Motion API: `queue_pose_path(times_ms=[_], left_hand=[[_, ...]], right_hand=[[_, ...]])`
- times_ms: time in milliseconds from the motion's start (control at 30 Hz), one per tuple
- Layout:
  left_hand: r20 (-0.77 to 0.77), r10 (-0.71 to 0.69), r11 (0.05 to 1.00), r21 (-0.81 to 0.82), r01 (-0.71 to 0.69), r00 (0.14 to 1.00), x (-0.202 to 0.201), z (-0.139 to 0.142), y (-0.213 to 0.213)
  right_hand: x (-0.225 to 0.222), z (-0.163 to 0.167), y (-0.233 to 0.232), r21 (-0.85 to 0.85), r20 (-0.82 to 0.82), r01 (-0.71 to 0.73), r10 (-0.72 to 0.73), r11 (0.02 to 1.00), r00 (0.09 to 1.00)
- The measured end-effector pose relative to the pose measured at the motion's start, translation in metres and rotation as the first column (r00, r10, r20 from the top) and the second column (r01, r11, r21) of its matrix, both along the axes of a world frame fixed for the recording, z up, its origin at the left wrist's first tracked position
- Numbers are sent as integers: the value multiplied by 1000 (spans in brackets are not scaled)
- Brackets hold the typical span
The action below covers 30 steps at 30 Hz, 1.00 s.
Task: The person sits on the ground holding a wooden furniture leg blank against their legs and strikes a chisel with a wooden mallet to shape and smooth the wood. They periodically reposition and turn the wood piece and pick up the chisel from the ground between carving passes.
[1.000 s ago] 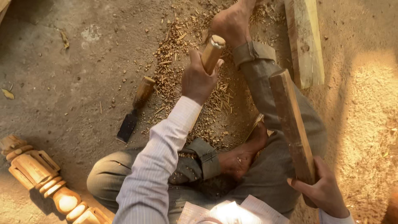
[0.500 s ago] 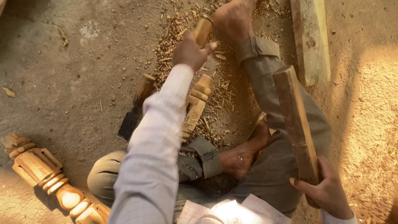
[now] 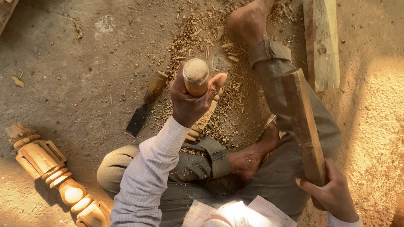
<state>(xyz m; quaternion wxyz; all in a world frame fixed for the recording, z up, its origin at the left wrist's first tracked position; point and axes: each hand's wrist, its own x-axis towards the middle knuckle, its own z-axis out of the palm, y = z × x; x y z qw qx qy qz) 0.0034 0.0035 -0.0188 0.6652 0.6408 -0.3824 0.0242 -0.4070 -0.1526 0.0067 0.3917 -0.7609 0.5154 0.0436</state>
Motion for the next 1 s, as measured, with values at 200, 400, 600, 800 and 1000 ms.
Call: queue_pose_path(times_ms=[200,400,600,800,1000], left_hand=[[62,73,997,-14,-72,995,-9,-8,4],[-14,103,992,-75,-104,995,-6,-28,7],[-39,-133,926,-361,111,990,-37,-28,12],[687,195,937,81,-340,700,-22,-37,-9],[-34,29,962,272,-18,999,5,-63,-64]], right_hand=[[0,-1,-3,12,-17,-8,8,1000,1000],[-1,-4,-3,14,-36,-24,24,1000,999],[1,-1,-2,1,-23,-41,41,999,999],[3,2,1,-36,18,-73,74,997,997],[4,1,2,-52,26,-61,62,997,998]])
